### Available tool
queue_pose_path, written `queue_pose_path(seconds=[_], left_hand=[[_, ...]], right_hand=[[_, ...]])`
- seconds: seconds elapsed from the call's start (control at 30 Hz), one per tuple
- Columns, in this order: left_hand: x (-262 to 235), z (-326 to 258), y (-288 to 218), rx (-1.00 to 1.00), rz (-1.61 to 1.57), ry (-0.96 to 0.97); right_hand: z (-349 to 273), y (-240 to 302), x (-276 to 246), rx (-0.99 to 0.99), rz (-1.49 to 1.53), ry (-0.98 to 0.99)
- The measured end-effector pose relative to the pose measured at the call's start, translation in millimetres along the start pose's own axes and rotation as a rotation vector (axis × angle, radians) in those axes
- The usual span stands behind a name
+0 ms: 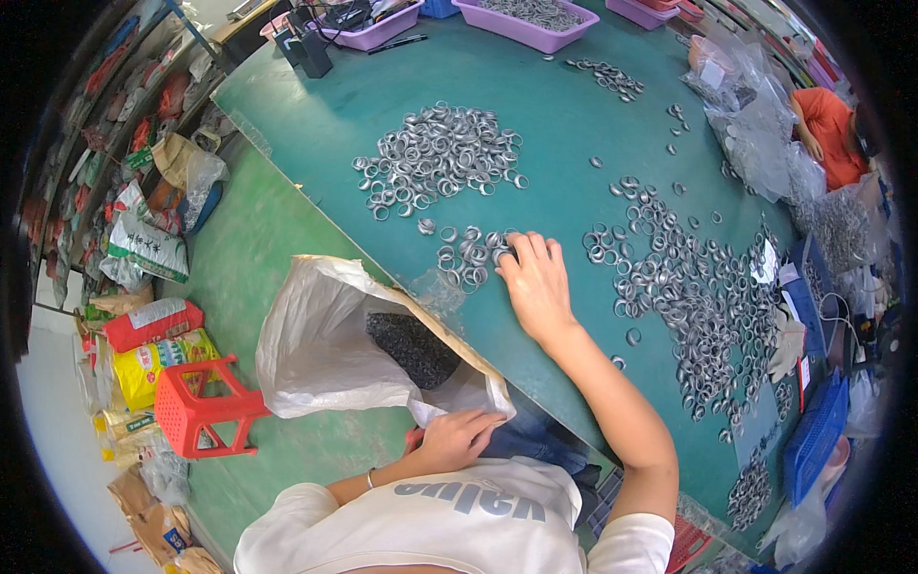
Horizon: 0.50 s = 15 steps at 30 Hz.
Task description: The person sorts metal rings from a large bag onto a green work surface, occasionally writing on a small slip of paper with a red pen.
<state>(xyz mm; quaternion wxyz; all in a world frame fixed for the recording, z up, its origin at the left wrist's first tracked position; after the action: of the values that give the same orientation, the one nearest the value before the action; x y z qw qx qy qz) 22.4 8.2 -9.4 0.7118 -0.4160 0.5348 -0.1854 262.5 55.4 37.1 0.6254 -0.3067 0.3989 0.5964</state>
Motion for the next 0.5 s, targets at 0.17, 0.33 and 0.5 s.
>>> queue_pose_path(seconds=[0.17,0.33,0.5], left_hand=[[0,-2,0,-0.028,0.009,-0.002],[4,0,5,0.020,-0.002,-0.038],[2,0,4,0.012,-0.009,-0.038]], right_hand=[[-4,12,-9,0.188,0.311,-0.023],[-16,62,-31,0.131,0.695,0.131],[1,42,-22,0.005,0.567,0.073]])
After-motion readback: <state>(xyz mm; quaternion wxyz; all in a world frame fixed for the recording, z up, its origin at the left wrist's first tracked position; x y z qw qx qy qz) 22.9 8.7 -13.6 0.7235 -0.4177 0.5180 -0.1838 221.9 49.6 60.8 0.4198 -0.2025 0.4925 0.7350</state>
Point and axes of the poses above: each hand's wrist, its own z-axis towards the middle knuckle, its own x-axis out of the palm, y = z × x, the point moved 1 cm from there along z, towards the middle knuckle, and after that the axes turned 4 degrees about -z, right-handed, at the moved point
